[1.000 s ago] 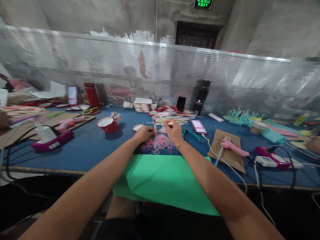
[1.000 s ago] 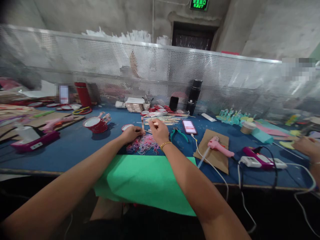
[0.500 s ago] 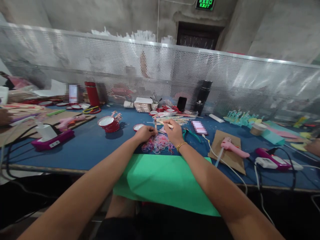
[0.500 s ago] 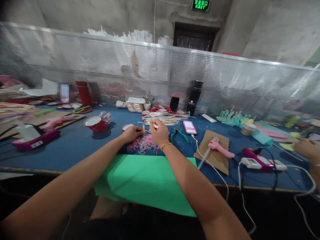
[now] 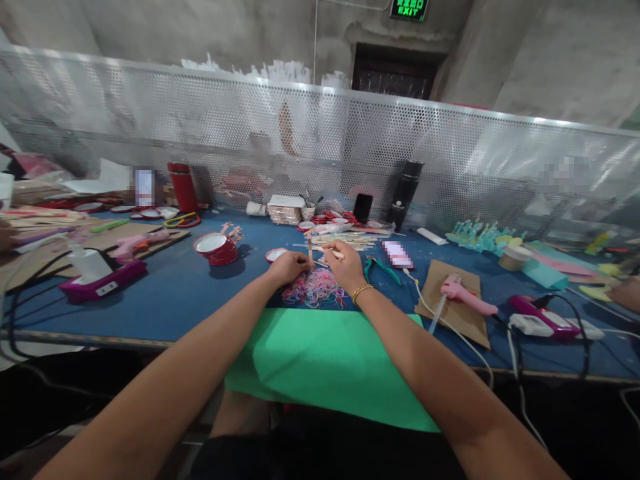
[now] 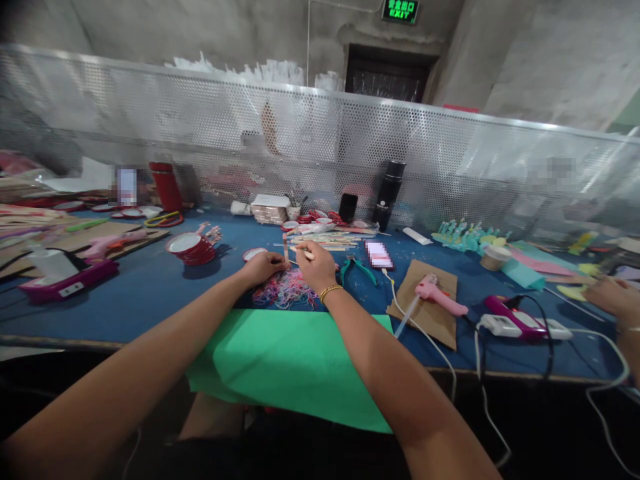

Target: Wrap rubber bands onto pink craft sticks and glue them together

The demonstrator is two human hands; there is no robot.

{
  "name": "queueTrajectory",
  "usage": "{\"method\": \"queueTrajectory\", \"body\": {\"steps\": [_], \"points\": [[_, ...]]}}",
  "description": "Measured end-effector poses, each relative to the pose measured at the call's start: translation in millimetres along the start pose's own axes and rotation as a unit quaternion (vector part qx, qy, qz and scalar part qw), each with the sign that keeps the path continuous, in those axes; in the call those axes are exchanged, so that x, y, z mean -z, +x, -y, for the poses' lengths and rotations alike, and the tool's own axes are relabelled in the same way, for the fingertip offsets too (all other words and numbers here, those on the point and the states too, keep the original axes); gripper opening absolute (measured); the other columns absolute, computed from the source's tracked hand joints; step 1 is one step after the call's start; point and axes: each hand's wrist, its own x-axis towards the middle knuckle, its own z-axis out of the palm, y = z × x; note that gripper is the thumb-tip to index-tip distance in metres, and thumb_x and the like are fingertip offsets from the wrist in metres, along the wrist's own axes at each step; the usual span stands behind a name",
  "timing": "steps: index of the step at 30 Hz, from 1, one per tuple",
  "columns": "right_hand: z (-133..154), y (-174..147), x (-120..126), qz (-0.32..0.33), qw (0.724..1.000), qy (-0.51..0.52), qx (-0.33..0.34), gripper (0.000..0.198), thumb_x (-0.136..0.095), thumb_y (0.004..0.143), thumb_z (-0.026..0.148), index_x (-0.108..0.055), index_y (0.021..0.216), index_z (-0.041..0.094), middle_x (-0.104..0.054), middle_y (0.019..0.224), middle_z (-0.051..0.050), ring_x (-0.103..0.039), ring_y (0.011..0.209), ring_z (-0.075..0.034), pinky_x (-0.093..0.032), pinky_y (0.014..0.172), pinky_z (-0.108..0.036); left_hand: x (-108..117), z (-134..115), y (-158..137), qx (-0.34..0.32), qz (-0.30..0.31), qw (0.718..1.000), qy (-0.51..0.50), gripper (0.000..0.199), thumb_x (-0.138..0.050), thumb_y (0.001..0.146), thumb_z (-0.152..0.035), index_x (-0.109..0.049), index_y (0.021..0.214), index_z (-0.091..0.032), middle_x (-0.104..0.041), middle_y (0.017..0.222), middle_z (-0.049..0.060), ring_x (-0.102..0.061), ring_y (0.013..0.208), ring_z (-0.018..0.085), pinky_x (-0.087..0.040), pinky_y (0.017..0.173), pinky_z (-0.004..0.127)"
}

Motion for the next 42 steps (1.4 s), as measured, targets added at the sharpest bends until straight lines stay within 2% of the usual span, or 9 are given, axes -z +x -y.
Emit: {"method": "queueTrajectory", "body": {"steps": [15,22,31,38,42], "points": [[0.3,-0.5,-3.5,0.005,1.000,0.003,0.001,0.026,-0.043,0.087,0.037,-0.063,0.095,0.023,-0.069,0.092,0.000,-0.063,0.086,-0.016,-0.046,0.080,-0.026,1.2,1.4,-0.7,-0.003,0.006,1.000,-0.016,0.042,-0.062,0.064,-0.057,-0.071,0.070,-0.016,-0.064,0.063,0.000,-0.051,0.060,0.014,-0.037,0.059,0.024],[2.3,-1.6,-3.8,0.012,1.000,-0.019,-0.018,0.027,-0.043,0.085,0.034,-0.061,0.102,0.024,-0.069,0.088,0.000,-0.063,0.082,-0.016,-0.046,0.077,-0.026,1.4,3.7,-0.2,-0.002,0.007,1.000,-0.020,0.046,-0.061,0.063,-0.060,-0.072,0.073,-0.016,-0.068,0.068,0.002,-0.053,0.062,0.015,-0.038,0.061,0.025],[4.1,-1.5,-4.8,0.003,1.000,-0.008,0.003,0.025,-0.045,0.084,0.033,-0.062,0.099,0.023,-0.069,0.089,0.000,-0.062,0.081,-0.016,-0.045,0.077,-0.025,2.8,5.6,-0.3,0.013,0.018,1.000,-0.003,0.046,-0.059,0.067,-0.058,-0.073,0.078,-0.016,-0.064,0.064,0.000,-0.050,0.058,0.013,-0.033,0.055,0.024],[1.8,-1.9,-5.5,-0.002,1.000,0.004,0.016,0.024,-0.047,0.083,0.033,-0.064,0.098,0.024,-0.068,0.084,0.001,-0.061,0.076,-0.015,-0.045,0.075,-0.025,1.3,10.7,1.5,-0.003,0.022,1.000,-0.021,0.045,-0.060,0.068,-0.057,-0.073,0.083,-0.017,-0.067,0.070,0.000,-0.054,0.064,0.014,-0.038,0.060,0.023],[-1.5,-0.6,-6.9,-0.015,0.999,0.020,0.024,0.022,-0.049,0.082,0.032,-0.064,0.095,0.024,-0.068,0.081,0.002,-0.060,0.073,-0.016,-0.045,0.072,-0.025,0.9,10.0,1.5,-0.012,0.020,0.999,-0.035,0.045,-0.061,0.067,-0.057,-0.072,0.078,-0.016,-0.068,0.072,0.000,-0.055,0.065,0.014,-0.038,0.061,0.023]]}}
